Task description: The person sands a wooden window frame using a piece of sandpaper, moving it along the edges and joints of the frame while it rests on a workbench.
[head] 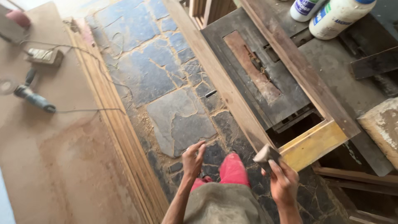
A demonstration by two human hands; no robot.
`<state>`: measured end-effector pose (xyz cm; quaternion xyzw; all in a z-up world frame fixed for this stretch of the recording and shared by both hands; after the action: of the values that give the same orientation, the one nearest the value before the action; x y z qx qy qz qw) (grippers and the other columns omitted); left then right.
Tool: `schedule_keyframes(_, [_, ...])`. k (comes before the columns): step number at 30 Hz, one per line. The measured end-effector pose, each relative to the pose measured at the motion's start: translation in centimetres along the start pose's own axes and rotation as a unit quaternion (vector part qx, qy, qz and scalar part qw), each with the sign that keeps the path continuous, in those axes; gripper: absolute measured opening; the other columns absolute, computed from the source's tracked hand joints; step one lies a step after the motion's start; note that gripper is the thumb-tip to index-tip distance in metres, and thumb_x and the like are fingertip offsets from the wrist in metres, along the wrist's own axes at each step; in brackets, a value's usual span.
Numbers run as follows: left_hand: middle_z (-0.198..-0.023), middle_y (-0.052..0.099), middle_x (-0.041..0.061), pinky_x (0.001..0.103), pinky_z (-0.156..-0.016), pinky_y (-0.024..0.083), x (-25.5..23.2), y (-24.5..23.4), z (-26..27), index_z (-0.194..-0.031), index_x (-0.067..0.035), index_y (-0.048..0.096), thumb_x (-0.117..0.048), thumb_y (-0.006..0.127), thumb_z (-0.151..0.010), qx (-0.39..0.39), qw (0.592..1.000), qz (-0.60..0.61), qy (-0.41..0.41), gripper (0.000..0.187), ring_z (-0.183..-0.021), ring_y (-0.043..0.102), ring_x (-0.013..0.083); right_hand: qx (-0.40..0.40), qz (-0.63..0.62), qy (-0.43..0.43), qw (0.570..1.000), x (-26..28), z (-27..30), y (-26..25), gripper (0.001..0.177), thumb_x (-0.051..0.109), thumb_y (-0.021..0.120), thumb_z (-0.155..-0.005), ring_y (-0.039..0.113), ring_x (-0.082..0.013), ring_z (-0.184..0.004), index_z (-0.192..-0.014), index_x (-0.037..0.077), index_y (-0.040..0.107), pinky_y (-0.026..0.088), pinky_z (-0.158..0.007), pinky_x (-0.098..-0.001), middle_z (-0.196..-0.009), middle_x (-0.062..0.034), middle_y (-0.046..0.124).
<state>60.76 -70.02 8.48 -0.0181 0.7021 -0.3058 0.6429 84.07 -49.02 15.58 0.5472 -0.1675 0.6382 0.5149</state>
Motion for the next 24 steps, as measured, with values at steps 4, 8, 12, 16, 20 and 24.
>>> schedule_keyframes(4, [-0.089, 0.079, 0.014, 0.038, -0.077, 0.058, -4.0, 4.8, -8.6, -0.09, -0.005, 0.079, -0.031, 0.075, -0.09, 0.055, 0.996, 0.005, 0.063, 0.027, -0.085, 0.076, 0.0287, -0.092, -0.026, -0.024, 0.995, 2.0, -0.9, -0.2, 0.02, 0.001, 0.059, -0.097, 0.066, -0.0262, -0.076, -0.111, -0.011, 0.068, 0.053, -0.065, -0.0396, -0.094, -0.0196, 0.07])
schedule_keyframes(8, [-0.079, 0.075, 0.015, 0.039, -0.069, 0.057, -5.3, 10.0, -15.8, -0.086, -0.002, 0.074, -0.036, 0.077, -0.09, 0.093, 0.994, 0.062, -0.016, 0.035, -0.074, 0.075, 0.0278, -0.077, -0.051, -0.093, 0.991, 4.5, -4.9, 1.8, 0.022, 0.004, 0.057, -0.101, 0.064, -0.0285, -0.081, -0.112, -0.013, 0.067, 0.053, -0.073, -0.0421, -0.097, -0.0221, 0.068])
schedule_keyframes(12, [-0.068, 0.057, 0.022, 0.044, -0.06, 0.046, -2.5, 11.4, -19.0, -0.078, 0.004, 0.067, -0.039, 0.073, -0.104, 0.157, 0.982, -0.087, 0.059, 0.05, -0.061, 0.055, 0.0319, -0.066, -0.066, -0.113, 0.989, 6.0, -10.4, 4.9, 0.02, 0.006, 0.059, -0.105, 0.063, -0.0283, -0.083, -0.109, -0.012, 0.066, 0.051, -0.074, -0.0434, -0.096, -0.0218, 0.068])
schedule_keyframes(16, [-0.062, 0.051, 0.015, 0.038, -0.055, 0.043, -1.2, 9.4, -19.0, -0.083, 0.001, 0.065, -0.031, 0.065, -0.105, 0.228, 0.967, 0.095, 0.064, 0.039, -0.055, 0.047, 0.0175, -0.049, -0.14, -0.052, 0.988, 5.8, -17.1, 9.8, 0.014, 0.005, 0.059, -0.104, 0.065, -0.022, -0.092, -0.111, -0.004, 0.068, 0.049, -0.073, -0.0419, -0.11, -0.0134, 0.071])
schedule_keyframes(20, [-0.063, 0.054, 0.008, 0.032, -0.054, 0.042, -1.9, 8.8, -20.6, -0.085, 0.0, 0.069, -0.026, 0.066, -0.103, 0.269, 0.95, 0.147, 0.053, 0.031, -0.057, 0.049, 0.0104, -0.036, -0.104, -0.009, 0.994, 5.8, -19.6, 13.0, 0.013, 0.004, 0.062, -0.102, 0.064, -0.0234, -0.084, -0.11, 0.0, 0.07, 0.05, -0.071, -0.0432, -0.104, -0.0115, 0.071])
schedule_keyframes(24, [-0.065, 0.056, 0.006, 0.03, -0.055, 0.045, 0.3, 7.7, -22.2, -0.085, 0.0, 0.07, -0.021, 0.067, -0.102, 0.253, 0.951, 0.173, 0.025, 0.027, -0.062, 0.053, 0.0075, -0.01, -0.121, -0.001, 0.993, 5.3, -22.0, 12.5, 0.009, 0.006, 0.064, -0.106, 0.064, -0.025, -0.083, -0.1, 0.001, 0.068, 0.051, -0.075, -0.0449, -0.095, -0.0113, 0.069])
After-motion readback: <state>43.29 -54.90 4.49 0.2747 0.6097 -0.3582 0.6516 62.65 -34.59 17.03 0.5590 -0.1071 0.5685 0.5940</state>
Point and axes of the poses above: each hand's wrist, its own z-axis away from the middle knuckle, its own y-axis out of the palm, x = y × z, the point moved 1 cm from there along -z, towards the middle knuckle
